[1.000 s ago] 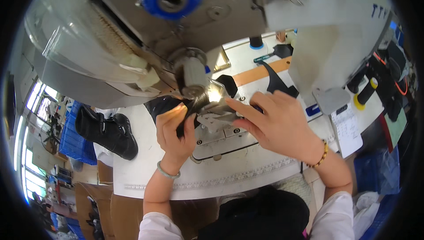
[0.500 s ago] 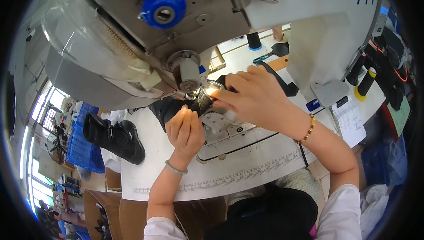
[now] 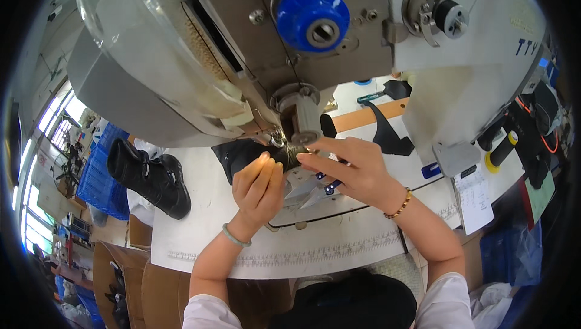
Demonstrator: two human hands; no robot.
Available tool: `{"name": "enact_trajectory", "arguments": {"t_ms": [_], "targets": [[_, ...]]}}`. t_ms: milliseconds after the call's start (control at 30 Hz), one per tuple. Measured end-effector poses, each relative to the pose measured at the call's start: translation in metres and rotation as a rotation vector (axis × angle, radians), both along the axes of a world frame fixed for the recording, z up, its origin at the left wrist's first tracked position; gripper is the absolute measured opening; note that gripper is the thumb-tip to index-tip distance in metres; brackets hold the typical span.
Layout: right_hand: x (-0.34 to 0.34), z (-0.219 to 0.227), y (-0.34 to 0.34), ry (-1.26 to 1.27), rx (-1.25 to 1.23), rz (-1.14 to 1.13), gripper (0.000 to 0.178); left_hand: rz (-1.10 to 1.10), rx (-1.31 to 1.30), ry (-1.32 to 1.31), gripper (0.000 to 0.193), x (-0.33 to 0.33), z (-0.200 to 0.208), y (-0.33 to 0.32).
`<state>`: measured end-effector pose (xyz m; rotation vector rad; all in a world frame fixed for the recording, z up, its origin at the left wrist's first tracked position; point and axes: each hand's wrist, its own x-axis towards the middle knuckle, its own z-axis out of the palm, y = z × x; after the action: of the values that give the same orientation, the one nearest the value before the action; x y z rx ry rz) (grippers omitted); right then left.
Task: The person positions boot components under a sewing machine, stitches along the edges to join them, trims loose thread using thread snips, and sews additional sections of the boot upper.
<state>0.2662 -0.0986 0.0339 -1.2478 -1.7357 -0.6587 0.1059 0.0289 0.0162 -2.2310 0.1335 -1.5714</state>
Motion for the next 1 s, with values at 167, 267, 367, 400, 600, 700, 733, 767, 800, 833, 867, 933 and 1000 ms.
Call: {"name": "enact_trajectory", "arguments": {"t_ms": [167, 267, 367, 400, 600, 700, 733, 767, 800, 833, 867, 933, 1000], "targets": [[0.004, -0.013, 0.016, 0.017, 0.105, 0.112, 0.047, 0.028, 0.039, -0.01, 0.009, -0.004, -0.001, 0.002], [0.005, -0.016, 0.016, -0.019, 0.092, 0.105, 0.046, 0.054, 0.084, -0.005, 0.009, -0.006, -0.001, 0.003], [0.004, -0.015, 0.016, 0.018, 0.073, 0.117, 0.04, 0.032, 0.086, -0.01, 0.01, -0.003, 0.0, 0.005], [0.005, -0.016, 0.015, 0.015, 0.072, 0.12, 0.04, 0.035, 0.085, -0.012, 0.01, -0.002, 0.0, 0.005], [0.001, -0.01, 0.014, 0.164, -0.031, 0.125, 0.032, 0.048, 0.046, -0.018, 0.012, 0.002, 0.002, 0.005], [-0.002, -0.007, 0.015, 0.231, -0.04, 0.115, 0.033, 0.024, -0.008, -0.04, 0.013, 0.003, 0.002, 0.005], [-0.004, -0.007, 0.015, 0.218, -0.049, 0.082, 0.033, 0.018, -0.031, -0.048, 0.014, 0.003, 0.001, 0.005], [-0.005, -0.007, 0.015, 0.204, -0.057, 0.05, 0.033, 0.011, -0.055, -0.056, 0.014, 0.002, 0.001, 0.004], [-0.006, -0.009, 0.014, 0.199, -0.059, 0.048, 0.033, 0.009, -0.056, -0.061, 0.014, 0.002, 0.002, 0.003], [-0.006, -0.012, 0.014, 0.113, 0.032, 0.057, 0.034, -0.002, -0.072, -0.052, 0.013, 0.002, 0.003, 0.002], [-0.007, -0.014, 0.014, 0.028, 0.122, 0.066, 0.034, -0.013, -0.088, -0.043, 0.013, 0.002, 0.004, 0.001], [-0.009, -0.014, 0.012, 0.015, 0.104, 0.06, 0.038, 0.002, -0.108, -0.016, 0.013, -0.001, 0.006, -0.002], [-0.008, -0.017, 0.009, 0.037, 0.054, 0.034, 0.042, 0.015, -0.133, 0.019, 0.014, -0.004, 0.008, -0.003]]}}
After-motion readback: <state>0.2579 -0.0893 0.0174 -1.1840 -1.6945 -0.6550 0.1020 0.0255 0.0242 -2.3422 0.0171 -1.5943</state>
